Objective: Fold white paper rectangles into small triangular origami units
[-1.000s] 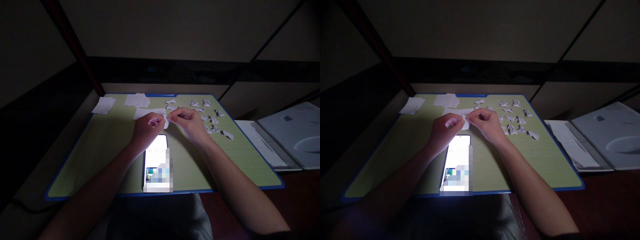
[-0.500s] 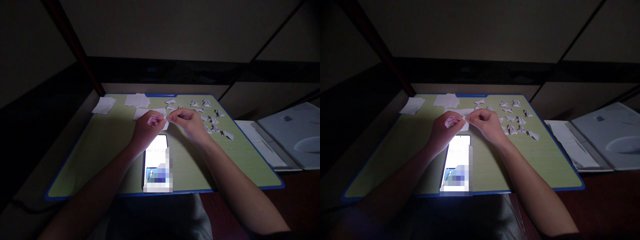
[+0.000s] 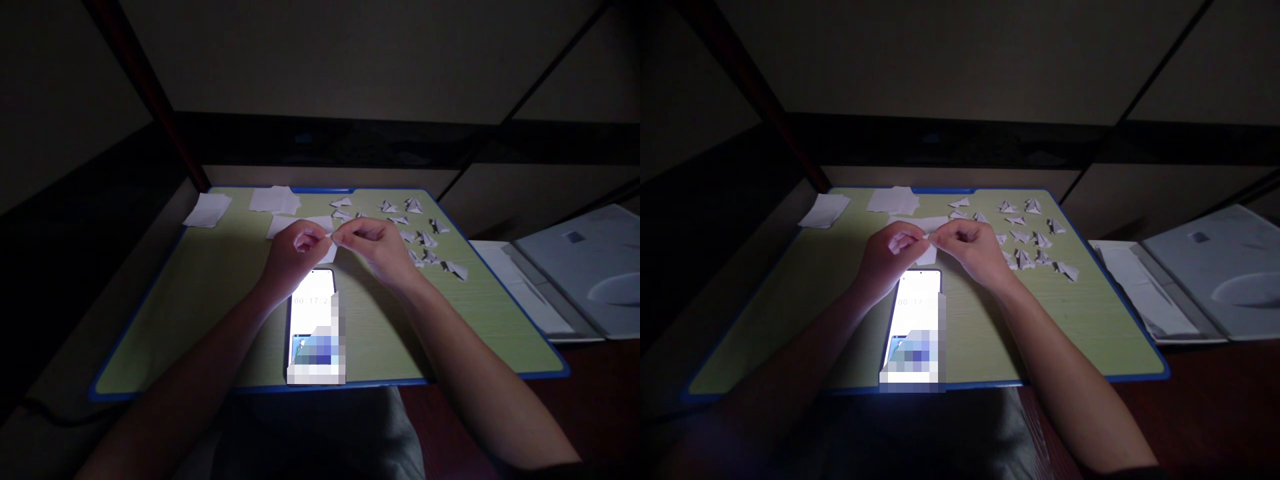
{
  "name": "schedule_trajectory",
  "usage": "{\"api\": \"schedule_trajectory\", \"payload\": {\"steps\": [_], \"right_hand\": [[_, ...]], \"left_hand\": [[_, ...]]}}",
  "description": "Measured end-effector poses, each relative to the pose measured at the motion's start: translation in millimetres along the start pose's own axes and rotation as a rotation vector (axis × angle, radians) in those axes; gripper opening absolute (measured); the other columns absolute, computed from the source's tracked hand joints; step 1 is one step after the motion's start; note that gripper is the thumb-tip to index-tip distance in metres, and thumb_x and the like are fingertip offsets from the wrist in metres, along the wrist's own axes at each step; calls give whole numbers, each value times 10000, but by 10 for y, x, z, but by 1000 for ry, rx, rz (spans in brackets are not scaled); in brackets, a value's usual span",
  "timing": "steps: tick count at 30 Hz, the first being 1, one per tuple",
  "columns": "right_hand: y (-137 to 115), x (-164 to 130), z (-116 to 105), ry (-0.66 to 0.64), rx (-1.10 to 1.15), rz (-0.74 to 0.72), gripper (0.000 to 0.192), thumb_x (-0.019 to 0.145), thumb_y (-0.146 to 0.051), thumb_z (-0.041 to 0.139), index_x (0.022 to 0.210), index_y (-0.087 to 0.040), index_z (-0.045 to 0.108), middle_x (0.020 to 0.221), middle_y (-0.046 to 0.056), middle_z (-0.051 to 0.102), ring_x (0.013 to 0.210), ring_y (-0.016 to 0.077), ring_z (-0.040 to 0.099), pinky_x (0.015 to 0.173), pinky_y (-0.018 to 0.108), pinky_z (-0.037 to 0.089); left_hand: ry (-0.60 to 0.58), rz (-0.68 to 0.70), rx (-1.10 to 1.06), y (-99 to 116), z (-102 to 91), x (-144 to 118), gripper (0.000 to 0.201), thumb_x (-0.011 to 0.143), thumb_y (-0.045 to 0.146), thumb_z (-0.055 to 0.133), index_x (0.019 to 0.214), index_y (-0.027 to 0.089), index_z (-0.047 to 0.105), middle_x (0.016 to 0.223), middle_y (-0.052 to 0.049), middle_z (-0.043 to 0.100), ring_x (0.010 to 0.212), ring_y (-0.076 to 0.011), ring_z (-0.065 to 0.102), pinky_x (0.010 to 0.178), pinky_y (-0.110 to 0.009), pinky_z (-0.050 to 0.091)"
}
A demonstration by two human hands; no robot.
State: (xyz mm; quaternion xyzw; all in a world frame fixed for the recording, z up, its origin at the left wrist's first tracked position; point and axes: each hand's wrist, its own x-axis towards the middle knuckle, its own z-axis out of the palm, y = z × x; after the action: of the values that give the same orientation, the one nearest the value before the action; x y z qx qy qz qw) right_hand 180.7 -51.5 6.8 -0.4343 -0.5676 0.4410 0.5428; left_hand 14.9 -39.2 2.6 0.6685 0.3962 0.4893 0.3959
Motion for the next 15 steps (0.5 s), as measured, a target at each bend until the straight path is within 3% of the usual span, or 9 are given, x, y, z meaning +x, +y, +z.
{"api": "schedule_trajectory", "payload": {"steps": [15], "right_hand": [[-2, 0, -3, 2, -43, 19, 162, 663, -327, 816, 700, -186, 744, 699, 20, 702, 641, 136, 568, 611, 296, 419]], "left_hand": [[57, 38, 109, -30, 28, -21, 38, 733, 212, 657, 722, 176, 666, 681, -18, 707, 607, -127, 623, 568, -251, 503]]}}
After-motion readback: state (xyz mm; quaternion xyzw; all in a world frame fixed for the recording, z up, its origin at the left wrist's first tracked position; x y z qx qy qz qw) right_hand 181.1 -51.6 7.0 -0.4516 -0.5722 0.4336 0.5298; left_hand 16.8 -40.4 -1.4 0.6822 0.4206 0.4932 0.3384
